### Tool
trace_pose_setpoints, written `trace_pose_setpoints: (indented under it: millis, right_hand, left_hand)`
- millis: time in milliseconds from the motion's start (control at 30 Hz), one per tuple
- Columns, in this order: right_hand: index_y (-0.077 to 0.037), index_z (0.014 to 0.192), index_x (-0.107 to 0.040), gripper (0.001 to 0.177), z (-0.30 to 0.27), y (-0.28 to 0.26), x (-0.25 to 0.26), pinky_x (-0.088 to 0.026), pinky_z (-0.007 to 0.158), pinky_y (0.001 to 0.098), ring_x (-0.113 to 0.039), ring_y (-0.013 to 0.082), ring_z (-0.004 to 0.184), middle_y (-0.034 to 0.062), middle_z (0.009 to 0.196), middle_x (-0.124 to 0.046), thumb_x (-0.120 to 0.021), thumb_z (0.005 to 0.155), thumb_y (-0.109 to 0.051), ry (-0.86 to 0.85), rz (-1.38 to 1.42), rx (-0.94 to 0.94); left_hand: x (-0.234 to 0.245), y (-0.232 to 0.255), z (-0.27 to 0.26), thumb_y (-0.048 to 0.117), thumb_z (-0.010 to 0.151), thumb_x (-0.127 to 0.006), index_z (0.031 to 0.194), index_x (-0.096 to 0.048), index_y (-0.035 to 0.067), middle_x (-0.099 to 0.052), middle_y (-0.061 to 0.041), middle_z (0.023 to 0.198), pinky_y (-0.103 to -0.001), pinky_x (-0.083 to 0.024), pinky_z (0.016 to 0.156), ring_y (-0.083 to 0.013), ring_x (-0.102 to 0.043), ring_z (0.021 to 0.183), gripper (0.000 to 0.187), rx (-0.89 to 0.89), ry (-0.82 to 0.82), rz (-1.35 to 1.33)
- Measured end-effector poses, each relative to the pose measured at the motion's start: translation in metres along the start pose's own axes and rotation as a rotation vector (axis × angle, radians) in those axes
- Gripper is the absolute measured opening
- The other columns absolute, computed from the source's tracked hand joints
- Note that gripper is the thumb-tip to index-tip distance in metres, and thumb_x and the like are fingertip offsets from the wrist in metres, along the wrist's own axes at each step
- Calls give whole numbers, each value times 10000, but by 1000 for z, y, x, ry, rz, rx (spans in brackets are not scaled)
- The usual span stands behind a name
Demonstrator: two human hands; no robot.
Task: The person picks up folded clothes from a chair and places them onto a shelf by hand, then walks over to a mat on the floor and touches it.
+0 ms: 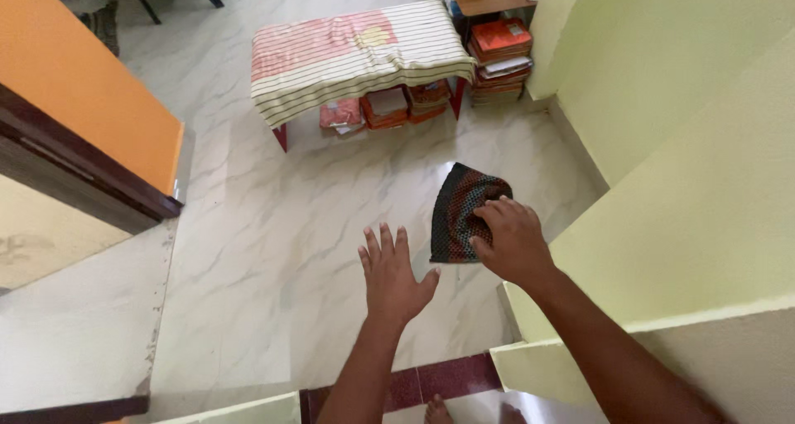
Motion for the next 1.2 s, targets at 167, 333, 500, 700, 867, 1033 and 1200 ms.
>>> trace_pose_setpoints:
  millis: [167,333,500,700,867,1033,1200]
  right_hand:
    - [-91,1256,-644,533,1,1,0,-312,1137,557,-465,379,1374,166,1364,-598,-768,787,-313,-50,-31,-16]
    - [-79,1258,-643,551,-4,8,-2,-308,1128,562,-468,387,1362,179,1364,-597,-772,777,-313,-35,-14,-12]
    - [-89,1246,-654,518,-5,7,1,-327,1151,545,-495,384,1354,165,1346,-624,-770,798,-323,-24,55,-2]
    - [-72,1267,-641,533,0,11,6,-303,1142,563,-466,402,1368,188,1363,-598,-773,813,-317,-45,54,-30]
    - [-77,1274,-633,523,2,15,8,-305,1147,565,-474,391,1370,168,1358,-609,-758,824,-312,-15,69,-27]
    - [-76,1273,-634,515,4,9,7,-309,1134,566,-477,401,1360,171,1351,-613,-761,830,-305,16,60,20]
    - [-80,1273,-625,501,-2,5,10,-335,1155,555,-496,390,1381,150,1343,-624,-754,846,-308,26,90,55]
  left_hand:
    - [-10,1,9,468,768,-774,1517,-343,-6,-192,-300,1620,-608,-38,1215,-473,-36,1534,986,-32,-21,0]
    - [-26,9,20,478,765,-776,1510,-355,-16,-203,-313,1616,-609,-49,1217,-483,-48,1534,988,-60,-15,10]
    - [-40,29,21,487,754,-781,1518,-359,-2,-226,-316,1609,-624,-60,1214,-490,-69,1527,1000,-106,29,-39]
    - [-61,37,26,496,773,-773,1519,-331,-5,-198,-323,1607,-622,-59,1199,-493,-49,1516,1002,-92,-82,1]
    - [-74,37,32,501,768,-771,1520,-346,7,-209,-305,1616,-620,-64,1211,-489,-52,1530,995,-105,-69,1]
    - [-90,32,34,515,778,-765,1519,-355,16,-216,-298,1621,-631,-64,1214,-483,-58,1536,983,-70,-70,-19]
    - [-108,40,22,515,770,-770,1525,-347,15,-230,-285,1620,-631,-64,1216,-474,-65,1537,1000,-84,-77,-34]
Point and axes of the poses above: each hand's wrist, its own z-axis towards the middle knuckle, its own x-axis out of the back of the hand, y = z × x, the point moved 9 cm from there along z, towards the middle knuckle
